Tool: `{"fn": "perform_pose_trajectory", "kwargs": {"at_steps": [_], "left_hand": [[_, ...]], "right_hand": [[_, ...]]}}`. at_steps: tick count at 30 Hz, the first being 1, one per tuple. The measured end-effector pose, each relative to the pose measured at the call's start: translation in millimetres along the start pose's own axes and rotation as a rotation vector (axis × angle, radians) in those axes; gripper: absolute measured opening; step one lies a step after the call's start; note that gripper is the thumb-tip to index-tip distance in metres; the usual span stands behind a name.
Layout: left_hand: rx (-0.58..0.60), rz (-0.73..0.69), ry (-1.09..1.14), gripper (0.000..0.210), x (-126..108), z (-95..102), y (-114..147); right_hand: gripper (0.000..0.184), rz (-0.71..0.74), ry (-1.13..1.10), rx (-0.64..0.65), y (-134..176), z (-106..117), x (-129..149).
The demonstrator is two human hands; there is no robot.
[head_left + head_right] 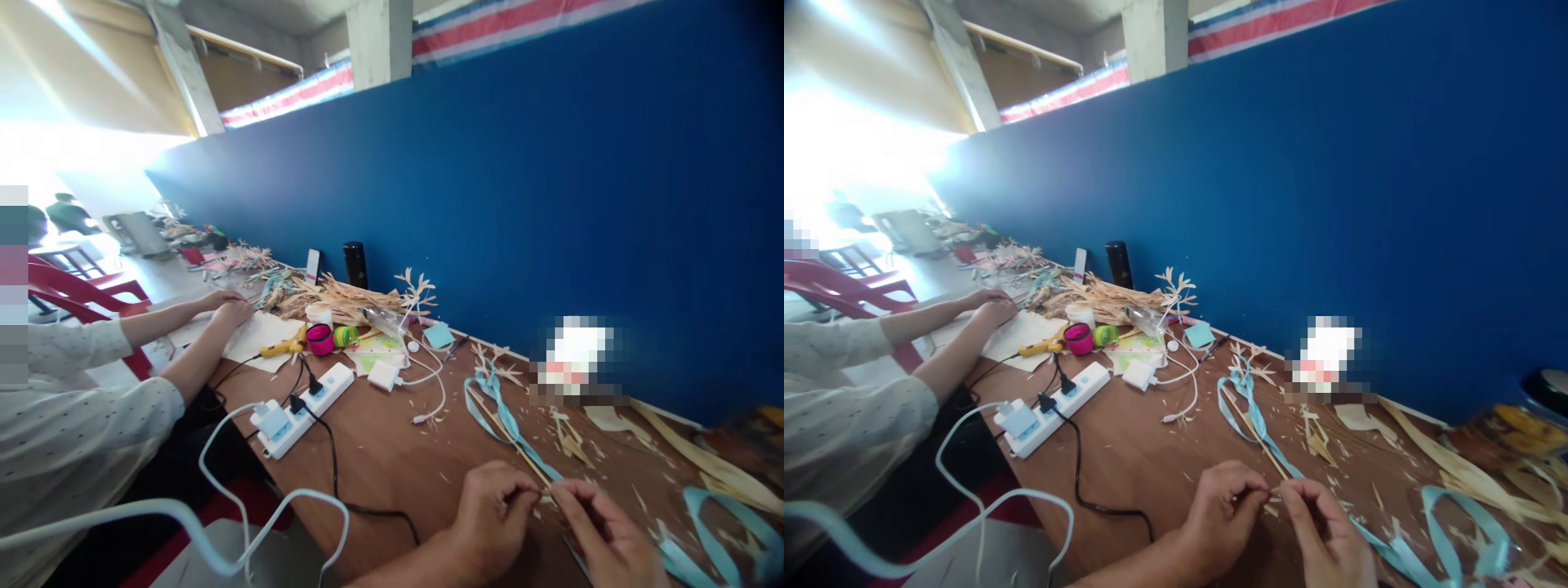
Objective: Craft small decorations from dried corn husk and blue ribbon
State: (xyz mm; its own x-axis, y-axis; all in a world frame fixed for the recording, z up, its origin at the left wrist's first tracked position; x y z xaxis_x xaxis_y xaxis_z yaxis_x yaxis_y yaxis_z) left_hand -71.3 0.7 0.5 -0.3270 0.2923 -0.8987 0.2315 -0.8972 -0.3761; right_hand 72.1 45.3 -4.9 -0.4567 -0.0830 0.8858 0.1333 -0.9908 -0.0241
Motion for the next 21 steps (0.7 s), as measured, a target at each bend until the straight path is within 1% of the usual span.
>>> {"fn": "perform_pose_trajectory", "kwargs": {"at_steps": [2, 4, 5, 8, 10, 12, 14, 18, 21], "left_hand": [[-0.051, 0.022, -0.012, 0.016, 0, 4.0, 1], [-0.112, 0.07, -0.014, 0.014, 0, 8.5, 1], [-0.137, 0.091, -0.013, 0.014, 0, 10.5, 1], [-0.201, 0.112, -0.012, 0.015, 2, 14.2, 1], [-0.223, 0.114, -0.018, 0.016, 4, 14.4, 1], [-0.23, 0.121, -0.022, 0.014, 7, 13.5, 2], [-0.223, 0.129, -0.029, 0.014, 9, 12.4, 2], [-0.217, 0.13, -0.039, 0.015, 9, 12.0, 3], [-0.217, 0.129, -0.039, 0.015, 7, 11.9, 2]], "right_hand": [[0.037, 0.021, 0.025, -0.053, -4, 4, 3], [0.035, 0.095, 0.135, -0.063, -10, 6, 7], [0.033, 0.167, 0.216, -0.038, -13, 6, 8], [0.028, 0.429, 0.451, 0.103, -18, -3, 4], [0.028, 0.513, 0.588, 0.157, -18, -13, -3], [0.03, 0.537, 0.687, 0.166, -16, -20, -9], [0.029, 0.555, 0.733, 0.17, -14, -23, -11], [0.024, 0.558, 0.76, 0.193, -12, -21, -8], [0.021, 0.581, 0.751, 0.17, -14, -18, -6]]}}
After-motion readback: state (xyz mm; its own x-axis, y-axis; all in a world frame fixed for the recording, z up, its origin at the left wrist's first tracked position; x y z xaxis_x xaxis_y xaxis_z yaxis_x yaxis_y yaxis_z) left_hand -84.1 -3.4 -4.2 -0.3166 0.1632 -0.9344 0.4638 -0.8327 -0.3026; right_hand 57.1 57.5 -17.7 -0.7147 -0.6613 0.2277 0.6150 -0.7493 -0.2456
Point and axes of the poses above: each hand's wrist, its own y-axis away from the middle knuckle, its own z-axis out of the back of the hand, x = y × z, the point moved 1 cm from there along -y, towards the middle knuckle, and after that the axes turned 1 degree about y, right-handed, at the moved point
